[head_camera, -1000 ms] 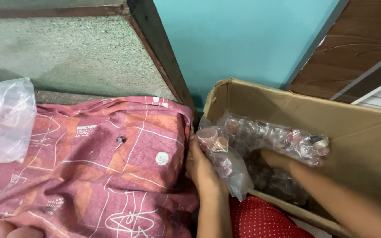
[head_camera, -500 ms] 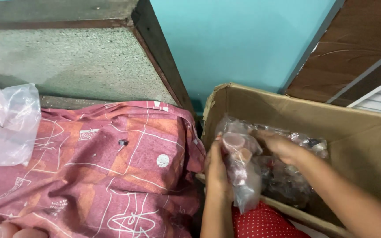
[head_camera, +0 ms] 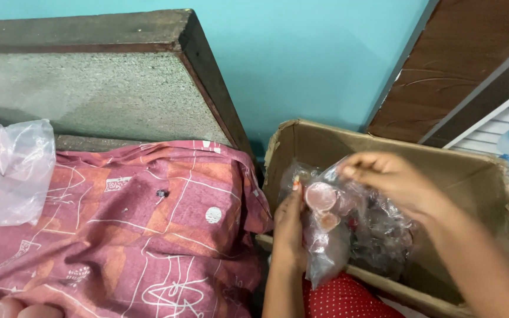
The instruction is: The recorder is sorting and organizing various wax-like shapes and candle-making supplies between a bed surface and a cardboard box.
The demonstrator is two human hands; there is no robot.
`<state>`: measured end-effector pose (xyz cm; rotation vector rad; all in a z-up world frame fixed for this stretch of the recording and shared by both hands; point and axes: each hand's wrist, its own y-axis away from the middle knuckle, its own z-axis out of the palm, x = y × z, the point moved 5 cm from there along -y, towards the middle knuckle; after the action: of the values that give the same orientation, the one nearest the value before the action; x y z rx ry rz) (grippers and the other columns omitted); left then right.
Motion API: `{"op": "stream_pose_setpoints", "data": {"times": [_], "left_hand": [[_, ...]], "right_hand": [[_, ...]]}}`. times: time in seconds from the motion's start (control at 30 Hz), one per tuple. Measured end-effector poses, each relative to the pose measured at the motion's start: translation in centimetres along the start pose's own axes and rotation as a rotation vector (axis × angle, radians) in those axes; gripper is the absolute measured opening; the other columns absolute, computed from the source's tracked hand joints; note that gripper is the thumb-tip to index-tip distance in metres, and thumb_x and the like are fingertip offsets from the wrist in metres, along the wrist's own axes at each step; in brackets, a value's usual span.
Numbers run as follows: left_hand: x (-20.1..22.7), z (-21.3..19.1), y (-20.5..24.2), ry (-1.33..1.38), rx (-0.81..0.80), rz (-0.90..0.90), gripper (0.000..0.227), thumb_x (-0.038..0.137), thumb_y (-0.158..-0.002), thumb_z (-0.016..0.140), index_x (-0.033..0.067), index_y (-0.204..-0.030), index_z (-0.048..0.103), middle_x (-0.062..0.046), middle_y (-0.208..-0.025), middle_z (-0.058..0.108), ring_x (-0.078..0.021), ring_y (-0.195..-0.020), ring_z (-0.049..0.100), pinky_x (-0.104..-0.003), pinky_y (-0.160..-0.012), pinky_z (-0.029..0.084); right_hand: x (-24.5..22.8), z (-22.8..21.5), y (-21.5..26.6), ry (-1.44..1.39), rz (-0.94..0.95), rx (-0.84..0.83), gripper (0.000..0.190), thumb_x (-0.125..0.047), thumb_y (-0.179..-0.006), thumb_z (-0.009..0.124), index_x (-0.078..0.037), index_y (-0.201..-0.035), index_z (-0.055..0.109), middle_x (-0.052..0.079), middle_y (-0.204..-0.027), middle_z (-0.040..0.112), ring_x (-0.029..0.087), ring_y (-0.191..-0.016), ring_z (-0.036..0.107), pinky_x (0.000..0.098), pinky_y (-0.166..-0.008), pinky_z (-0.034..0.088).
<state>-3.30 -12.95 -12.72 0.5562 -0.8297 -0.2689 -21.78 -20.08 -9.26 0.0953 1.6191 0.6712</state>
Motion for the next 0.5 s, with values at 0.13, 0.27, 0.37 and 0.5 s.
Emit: {"op": "stream_pose_setpoints", "data": {"times": [0.13,0.27,0.37,0.5], "left_hand": [[-0.3,0.3,-0.4,0.041,-0.119,0.096,0.029,0.03,-0.099,0.058,0.0036,-0.101,0.07,-0.006,-0.086,0.073,-0.0154,-0.075,0.068,-0.031,-0.067,0.057],[-0.9,-0.1,-1.4,-0.007,-0.227,0.182,0.022,0.022,-0.102,0.06,0.0039,-0.102,0.072,-0.002,-0.08,0.069,-0.0086,-0.068,0.06,-0.023,-0.064,0.049],[-0.5,-0.7,-1.5,0.003,-0.179,0.21,0.019,0.019,-0.1,0.061,0.0045,-0.103,0.073,-0.002,-0.074,0.065,-0.0088,-0.063,0.056,-0.023,-0.059,0.044],[0.0,0.0,-0.5,0.033,-0.17,0.215,0.018,0.019,-0.1,0.061,0.0044,-0.1,0.072,-0.001,-0.072,0.063,-0.0085,-0.063,0.055,-0.022,-0.06,0.044]], "right_hand": [[-4.6,-1.7,4.2,0.299,-0.196,0.174,0.023,-0.021,-0.091,0.065,-0.008,-0.107,0.075,0.011,-0.093,0.076,0.023,-0.08,0.068,0.0329,-0.07,0.058],[-6.8,-1.3,7.9,0.533,-0.514,0.23,0.021,-0.022,-0.087,0.064,-0.011,-0.101,0.075,0.004,-0.084,0.078,0.014,-0.071,0.071,0.021,-0.055,0.06],[-7.1,-1.1,10.3,0.503,-0.764,0.417,0.016,-0.021,-0.098,0.061,-0.01,-0.103,0.071,0.005,-0.096,0.074,0.013,-0.084,0.072,0.021,-0.069,0.063],[-1.5,-2.9,5.9,0.578,-0.78,0.586,0.012,-0.015,-0.1,0.062,-0.012,-0.11,0.069,0.006,-0.107,0.068,0.015,-0.088,0.065,0.0227,-0.069,0.058]]}}
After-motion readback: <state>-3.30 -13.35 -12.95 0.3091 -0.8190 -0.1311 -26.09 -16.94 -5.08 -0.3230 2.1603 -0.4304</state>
